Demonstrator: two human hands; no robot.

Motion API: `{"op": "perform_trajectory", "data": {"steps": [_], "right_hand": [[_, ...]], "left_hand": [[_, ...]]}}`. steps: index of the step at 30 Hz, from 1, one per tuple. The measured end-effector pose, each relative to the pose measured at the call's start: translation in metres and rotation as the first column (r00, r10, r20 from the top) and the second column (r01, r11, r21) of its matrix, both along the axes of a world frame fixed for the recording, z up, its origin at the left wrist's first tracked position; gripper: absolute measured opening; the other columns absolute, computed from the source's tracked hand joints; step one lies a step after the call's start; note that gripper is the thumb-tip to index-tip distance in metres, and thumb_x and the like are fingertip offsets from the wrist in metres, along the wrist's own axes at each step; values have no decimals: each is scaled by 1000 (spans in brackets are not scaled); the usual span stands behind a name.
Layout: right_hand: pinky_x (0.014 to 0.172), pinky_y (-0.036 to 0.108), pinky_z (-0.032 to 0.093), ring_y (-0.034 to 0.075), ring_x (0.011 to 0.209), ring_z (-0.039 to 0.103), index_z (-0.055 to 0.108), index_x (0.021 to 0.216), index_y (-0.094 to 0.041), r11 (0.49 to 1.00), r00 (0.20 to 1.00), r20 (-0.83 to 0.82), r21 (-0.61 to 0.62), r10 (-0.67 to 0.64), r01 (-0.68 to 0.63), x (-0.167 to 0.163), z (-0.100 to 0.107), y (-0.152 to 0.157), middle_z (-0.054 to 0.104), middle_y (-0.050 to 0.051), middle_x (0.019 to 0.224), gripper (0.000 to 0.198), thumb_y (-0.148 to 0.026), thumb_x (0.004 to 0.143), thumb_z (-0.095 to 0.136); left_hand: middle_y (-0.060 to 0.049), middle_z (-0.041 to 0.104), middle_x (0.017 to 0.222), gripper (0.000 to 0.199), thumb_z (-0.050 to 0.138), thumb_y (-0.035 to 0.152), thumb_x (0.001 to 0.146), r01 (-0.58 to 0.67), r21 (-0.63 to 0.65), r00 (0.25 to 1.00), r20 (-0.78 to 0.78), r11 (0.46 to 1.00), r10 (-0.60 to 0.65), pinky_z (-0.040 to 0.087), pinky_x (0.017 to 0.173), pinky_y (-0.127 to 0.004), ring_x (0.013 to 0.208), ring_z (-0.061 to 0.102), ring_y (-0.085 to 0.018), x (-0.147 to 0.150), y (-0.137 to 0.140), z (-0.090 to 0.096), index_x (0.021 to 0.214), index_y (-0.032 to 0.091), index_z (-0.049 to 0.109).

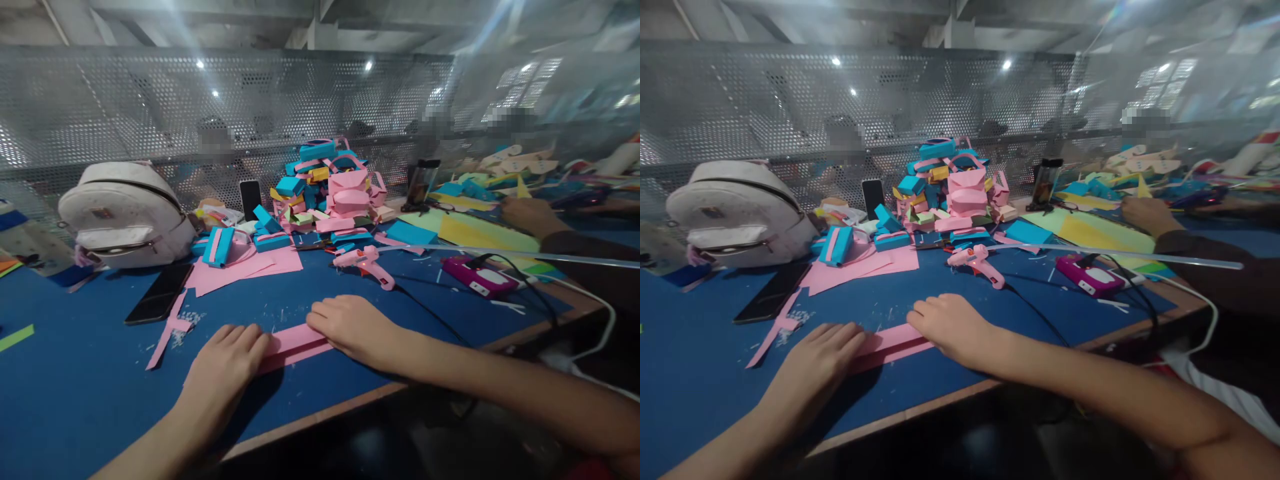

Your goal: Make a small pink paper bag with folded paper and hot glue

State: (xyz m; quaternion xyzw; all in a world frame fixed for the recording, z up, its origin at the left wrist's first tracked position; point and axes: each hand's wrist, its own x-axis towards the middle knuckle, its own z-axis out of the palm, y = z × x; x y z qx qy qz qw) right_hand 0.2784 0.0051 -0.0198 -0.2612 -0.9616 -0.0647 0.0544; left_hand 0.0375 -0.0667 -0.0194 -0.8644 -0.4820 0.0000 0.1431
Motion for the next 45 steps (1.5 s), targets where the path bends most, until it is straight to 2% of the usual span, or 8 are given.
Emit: {"op": "perform_trajectory", "data": {"steps": [4, 11, 14, 18, 26, 31, 37, 45], "right_hand": [[80, 34, 48, 21, 99, 62, 61, 110, -17, 997, 996, -42, -7, 81, -81, 10, -10, -14, 68, 8, 111, 21, -13, 92, 52], [100, 38, 46, 23, 124, 53, 53, 133, -14, 981, 979, -65, 15, 192, -191, 17, -22, -23, 57, 13, 136, 41, -9, 93, 49], [105, 39, 42, 24, 126, 51, 51, 136, -13, 981, 981, -64, -58, 181, -185, 14, -19, -26, 54, 13, 139, 40, -22, 97, 50], [114, 41, 31, 24, 137, 39, 40, 145, -12, 942, 964, -145, -223, 224, -252, 10, -20, -30, 43, 15, 148, 59, -45, 96, 49], [119, 43, 23, 25, 144, 25, 32, 150, -15, 892, 989, -143, -442, 34, -95, 25, -23, -41, 27, 11, 156, 65, -45, 96, 51], [118, 45, 26, 24, 144, 26, 32, 150, -18, 914, 987, -128, -403, -101, 42, 49, -28, -48, 28, 9, 155, 62, -47, 97, 46], [116, 46, 30, 24, 143, 29, 31, 150, -18, 946, 970, -129, -280, -207, 165, 72, -43, -52, 28, 7, 155, 57, -42, 100, 42], [109, 53, 41, 26, 133, 45, 47, 141, -16, 956, 951, -97, -65, -292, 287, 85, -39, -56, 44, 9, 145, 49, -42, 101, 35]], "left_hand": [[-10, 68, 101, 35, 48, 11, 84, 101, 96, 993, 52, 990, -107, 51, 79, -38, 88, 65, -23, -11, -15, -17, 116, 18, 61], [-17, 67, 120, 47, 45, 9, 86, 212, 172, 967, -181, 962, -181, 54, 88, -41, 109, 65, -30, -15, -28, -29, 132, 11, 54], [-20, 63, 127, 50, 48, 13, 86, 132, 170, 980, -172, 977, -103, 52, 91, -46, 116, 62, -33, -9, -31, -32, 136, 13, 52], [-22, 61, 128, 45, 48, 18, 88, 206, 176, 967, -189, 963, -172, 56, 88, -46, 115, 63, -34, -3, -35, -31, 132, 11, 56], [-20, 48, 141, 74, 43, 56, 93, 164, 284, 984, -116, 945, -136, 59, 87, -42, 123, 56, -30, -11, -50, -32, 143, 3, 38], [-20, 56, 133, 78, 34, 54, 97, 112, 372, 991, -108, 921, -77, 62, 77, -39, 111, 65, -29, -33, -65, -32, 151, 0, 16], [-20, 60, 128, 80, 29, 57, 97, 38, 394, 994, -112, 918, 7, 63, 76, -40, 105, 68, -29, -53, -80, -30, 152, 3, 10], [-23, 61, 126, 78, 36, 60, 94, 47, 363, 993, -121, 931, -3, 57, 79, -54, 102, 69, -34, -66, -87, -30, 147, 3, 29]]}}
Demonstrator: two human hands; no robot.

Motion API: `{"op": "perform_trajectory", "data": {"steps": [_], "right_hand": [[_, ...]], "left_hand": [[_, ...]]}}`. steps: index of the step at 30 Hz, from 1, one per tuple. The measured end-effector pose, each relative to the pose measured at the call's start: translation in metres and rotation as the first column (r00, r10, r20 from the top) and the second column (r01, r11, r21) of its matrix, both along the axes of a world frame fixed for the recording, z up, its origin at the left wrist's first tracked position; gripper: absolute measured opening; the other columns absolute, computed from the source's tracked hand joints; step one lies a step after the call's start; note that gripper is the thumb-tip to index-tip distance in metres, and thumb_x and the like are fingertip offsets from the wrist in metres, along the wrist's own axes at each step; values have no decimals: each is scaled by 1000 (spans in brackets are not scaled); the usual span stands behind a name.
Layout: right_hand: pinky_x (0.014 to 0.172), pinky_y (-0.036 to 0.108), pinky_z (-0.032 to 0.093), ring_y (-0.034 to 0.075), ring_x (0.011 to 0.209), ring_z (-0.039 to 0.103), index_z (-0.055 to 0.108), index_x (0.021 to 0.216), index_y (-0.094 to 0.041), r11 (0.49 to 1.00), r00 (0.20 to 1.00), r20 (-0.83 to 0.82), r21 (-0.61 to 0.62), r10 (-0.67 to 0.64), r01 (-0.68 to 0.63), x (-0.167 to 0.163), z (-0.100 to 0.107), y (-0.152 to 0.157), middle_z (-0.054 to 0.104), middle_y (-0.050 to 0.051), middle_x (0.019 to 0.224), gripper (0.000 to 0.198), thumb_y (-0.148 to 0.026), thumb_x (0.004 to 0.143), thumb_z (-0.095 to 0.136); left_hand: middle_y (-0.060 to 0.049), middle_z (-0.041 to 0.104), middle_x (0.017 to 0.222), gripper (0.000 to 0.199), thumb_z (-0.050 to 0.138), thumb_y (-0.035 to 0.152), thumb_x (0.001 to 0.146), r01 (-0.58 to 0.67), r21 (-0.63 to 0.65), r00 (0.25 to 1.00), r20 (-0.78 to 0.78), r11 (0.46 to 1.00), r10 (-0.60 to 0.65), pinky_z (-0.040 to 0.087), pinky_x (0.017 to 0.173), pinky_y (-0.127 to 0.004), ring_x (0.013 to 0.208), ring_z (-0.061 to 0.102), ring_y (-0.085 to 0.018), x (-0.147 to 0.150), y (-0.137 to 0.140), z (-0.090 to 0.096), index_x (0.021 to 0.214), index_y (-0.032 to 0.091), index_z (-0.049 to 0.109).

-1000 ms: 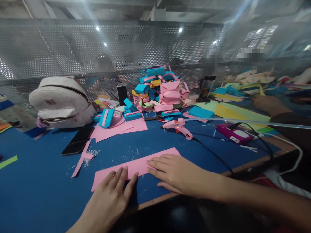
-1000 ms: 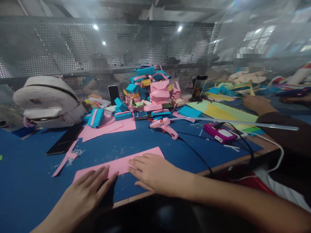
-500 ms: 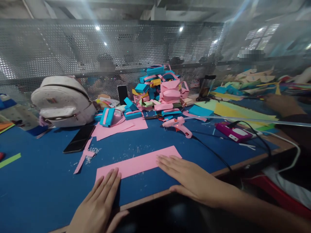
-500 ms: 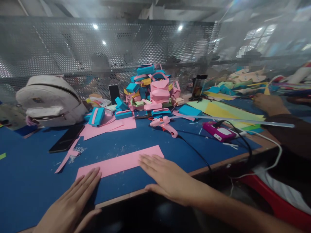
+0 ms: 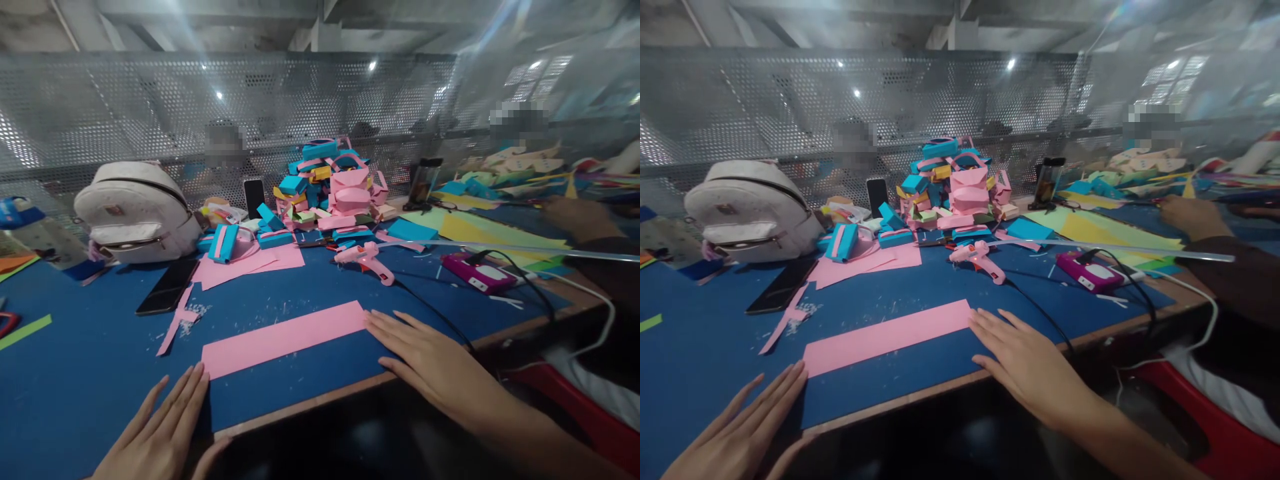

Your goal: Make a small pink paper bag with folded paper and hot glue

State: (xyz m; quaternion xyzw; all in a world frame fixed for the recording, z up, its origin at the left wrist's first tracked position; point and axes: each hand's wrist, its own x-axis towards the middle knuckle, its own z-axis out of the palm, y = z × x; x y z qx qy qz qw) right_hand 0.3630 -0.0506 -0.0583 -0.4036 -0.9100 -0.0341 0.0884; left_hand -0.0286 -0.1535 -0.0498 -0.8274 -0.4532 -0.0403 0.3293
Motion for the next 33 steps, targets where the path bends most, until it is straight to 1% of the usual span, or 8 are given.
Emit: {"op": "perform_trajectory", "data": {"steps": [4, 8, 11, 15, 18, 21, 26, 33], "right_hand": [[102, 51, 48, 29, 127, 52, 55, 135, -12, 990, 999, 44, 140, -28, 21, 0, -2, 0, 51, 12, 140, 50, -44, 100, 37], [103, 47, 47, 28, 126, 53, 64, 124, -10, 978, 998, 60, 207, 5, -17, -11, 3, 8, 58, 13, 133, 45, -40, 100, 40], [106, 45, 44, 28, 126, 53, 72, 110, -14, 977, 998, 60, 211, 26, -38, -19, 14, 18, 62, 12, 129, 37, -40, 96, 51], [110, 48, 39, 30, 127, 52, 79, 86, -17, 986, 994, 106, 160, 38, -54, -27, 29, 24, 64, 10, 126, 27, -39, 90, 63], [113, 51, 32, 33, 130, 48, 76, 101, -12, 994, 996, 84, 105, 22, -31, -42, 35, 19, 59, 15, 131, 37, -44, 90, 60], [117, 48, 25, 28, 137, 39, 54, 136, -10, 990, 990, -46, -39, 130, -132, -68, 34, 12, 46, 16, 145, 58, -51, 95, 50], [119, 37, 22, 20, 145, 23, 24, 152, -16, 854, 922, -226, -355, 316, -380, -93, 25, 13, 23, 9, 157, 79, -62, 92, 45], [120, 46, 15, 26, 146, 17, 25, 152, -13, 915, 984, -121, -367, 129, -165, -54, 17, 26, 18, 12, 158, 84, -69, 90, 40]], "left_hand": [[-26, 63, 121, 70, 39, 62, 92, -5, 8, 1000, 24, 1000, 5, 50, 88, -60, 100, 69, -39, 5, 3, 1, 120, 2, 61], [-26, 63, 123, 72, 43, 66, 89, -26, -30, 999, 29, 999, 27, 47, 94, -61, 107, 65, -42, 34, 26, 8, 113, 3, 68], [-20, 52, 138, 76, 38, 68, 90, 76, -206, 996, 60, 976, -65, 52, 94, -51, 120, 59, -36, 61, 51, 11, 133, 7, 55], [-16, 24, 154, 84, 33, 73, 88, 169, -482, 981, 167, 860, -99, 42, 107, -52, 140, 32, -34, 77, 72, 9, 153, 21, 19], [-12, 11, 158, 83, 37, 70, 88, 192, -552, 964, 259, 812, -52, 32, 112, -57, 144, 19, -35, 74, 73, 4, 153, 29, 6], [-11, 9, 159, 84, 43, 70, 86, 209, -575, 947, 319, 791, -18, 28, 113, -58, 145, 15, -35, 71, 71, 1, 153, 32, 8], [-12, 8, 159, 87, 45, 70, 85, 233, -599, 937, 349, 766, -12, 26, 114, -58, 146, 13, -35, 70, 69, 3, 153, 31, 8], [-9, 7, 159, 81, 49, 63, 88, 185, -562, 951, 309, 806, -2, 33, 111, -54, 144, 22, -34, 51, 56, 8, 152, 35, 9]]}}
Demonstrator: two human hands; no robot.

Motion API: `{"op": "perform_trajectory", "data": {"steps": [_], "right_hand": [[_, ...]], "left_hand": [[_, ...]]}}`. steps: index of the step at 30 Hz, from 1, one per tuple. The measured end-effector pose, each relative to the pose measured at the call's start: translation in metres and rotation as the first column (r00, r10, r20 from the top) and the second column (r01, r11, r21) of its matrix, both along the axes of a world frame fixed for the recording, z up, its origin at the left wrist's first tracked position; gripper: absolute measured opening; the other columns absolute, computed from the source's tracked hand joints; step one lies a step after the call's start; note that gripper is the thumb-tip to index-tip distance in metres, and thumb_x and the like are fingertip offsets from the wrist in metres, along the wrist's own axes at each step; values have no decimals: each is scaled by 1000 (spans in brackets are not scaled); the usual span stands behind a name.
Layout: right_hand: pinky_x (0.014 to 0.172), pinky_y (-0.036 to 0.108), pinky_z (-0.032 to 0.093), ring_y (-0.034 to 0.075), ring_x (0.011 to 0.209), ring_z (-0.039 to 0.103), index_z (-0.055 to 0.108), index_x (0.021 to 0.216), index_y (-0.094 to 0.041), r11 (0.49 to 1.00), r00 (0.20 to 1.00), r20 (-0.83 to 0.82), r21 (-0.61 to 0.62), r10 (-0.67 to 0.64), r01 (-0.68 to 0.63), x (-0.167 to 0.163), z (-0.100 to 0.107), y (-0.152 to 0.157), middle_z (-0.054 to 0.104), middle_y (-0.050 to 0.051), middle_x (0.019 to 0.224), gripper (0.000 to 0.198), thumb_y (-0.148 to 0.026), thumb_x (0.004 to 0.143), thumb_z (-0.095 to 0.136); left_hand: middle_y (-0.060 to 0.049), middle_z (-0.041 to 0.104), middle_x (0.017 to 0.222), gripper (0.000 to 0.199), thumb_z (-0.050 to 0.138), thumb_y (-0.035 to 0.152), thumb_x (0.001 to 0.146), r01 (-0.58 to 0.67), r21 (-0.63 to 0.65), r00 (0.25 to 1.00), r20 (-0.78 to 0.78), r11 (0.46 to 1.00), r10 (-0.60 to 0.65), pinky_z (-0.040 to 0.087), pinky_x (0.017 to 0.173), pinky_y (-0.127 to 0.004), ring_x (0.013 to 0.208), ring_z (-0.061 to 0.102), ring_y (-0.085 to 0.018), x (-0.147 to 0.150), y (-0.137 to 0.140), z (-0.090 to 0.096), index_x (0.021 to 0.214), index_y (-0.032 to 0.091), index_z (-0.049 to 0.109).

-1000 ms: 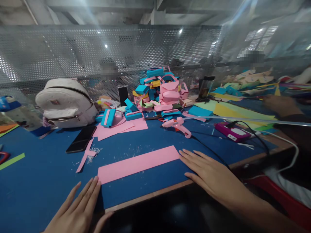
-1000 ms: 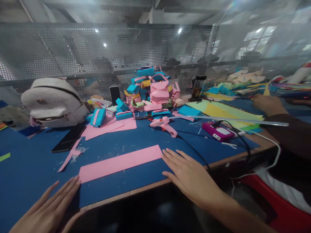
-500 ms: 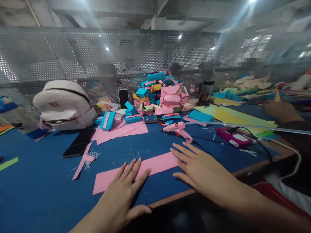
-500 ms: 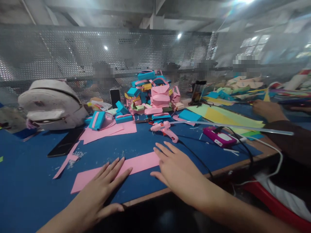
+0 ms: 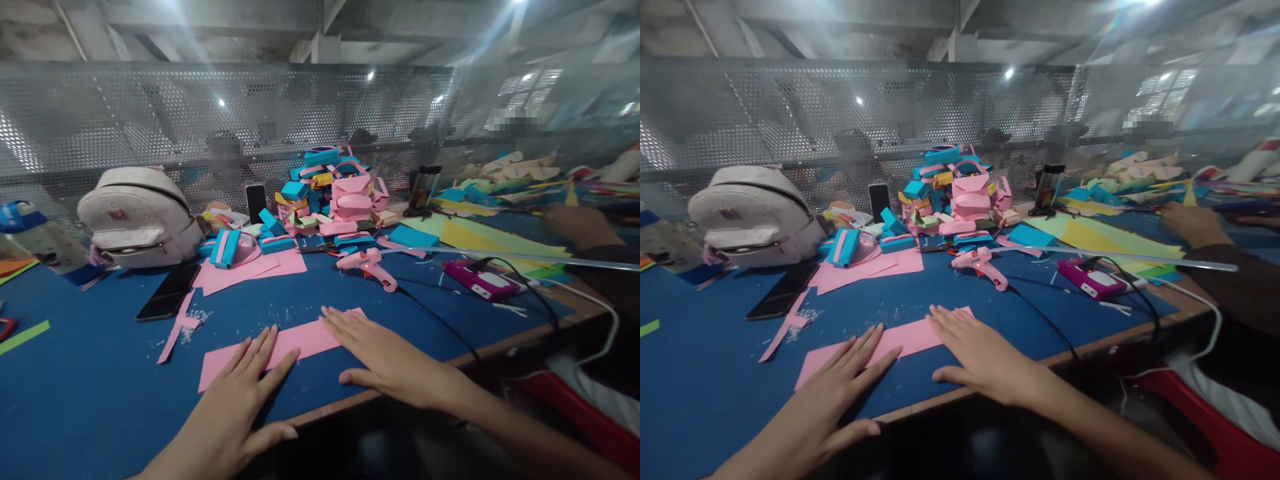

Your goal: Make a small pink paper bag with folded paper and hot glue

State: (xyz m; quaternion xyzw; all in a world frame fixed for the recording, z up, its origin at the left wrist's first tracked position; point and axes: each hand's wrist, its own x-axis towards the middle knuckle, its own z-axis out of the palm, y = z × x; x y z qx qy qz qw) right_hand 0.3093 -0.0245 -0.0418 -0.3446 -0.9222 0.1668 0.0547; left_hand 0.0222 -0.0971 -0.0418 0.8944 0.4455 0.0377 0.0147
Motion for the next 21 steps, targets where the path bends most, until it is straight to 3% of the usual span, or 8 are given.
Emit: {"op": "perform_trajectory", "data": {"steps": [6, 11, 14, 17, 21], "right_hand": [[118, 48, 24, 26, 145, 19, 21, 153, -17, 989, 992, 43, 103, -115, 110, 36, -9, -4, 19, 10, 158, 78, -65, 93, 38], [117, 47, 25, 27, 145, 19, 22, 153, -17, 979, 987, 63, 145, -150, 140, 42, -10, -6, 19, 10, 158, 78, -64, 93, 41], [118, 45, 25, 26, 145, 19, 21, 152, -14, 981, 984, 95, 141, -149, 135, 41, -8, -6, 17, 11, 158, 81, -67, 93, 37], [117, 45, 26, 26, 145, 21, 23, 152, -15, 979, 986, 77, 153, -147, 134, 41, -8, -7, 20, 11, 157, 81, -67, 92, 38], [117, 45, 29, 26, 145, 23, 24, 152, -15, 975, 988, 64, 183, -139, 125, 41, -12, -4, 22, 11, 157, 80, -66, 92, 39]], "left_hand": [[-10, 18, 157, 75, 53, 60, 88, -40, 183, 992, -113, 982, 61, 48, 100, -51, 136, 39, -38, -38, -22, 1, 151, 35, 20], [-5, 31, 153, 73, 57, 55, 86, -42, 271, 986, -145, 962, 84, 54, 95, -40, 129, 49, -33, -59, -34, 7, 149, 36, 26], [-4, 39, 148, 69, 54, 52, 88, 7, 326, 975, -213, 945, 66, 58, 88, -41, 124, 55, -30, -68, -38, 13, 149, 36, 26], [-1, 41, 146, 64, 50, 48, 91, 36, 355, 956, -286, 934, 71, 59, 86, -45, 123, 55, -29, -82, -42, 14, 149, 36, 26], [5, 41, 146, 57, 49, 43, 93, -63, 305, 954, -261, 950, 147, 53, 96, -50, 128, 51, -27, -103, -48, 7, 146, 42, 30]]}}
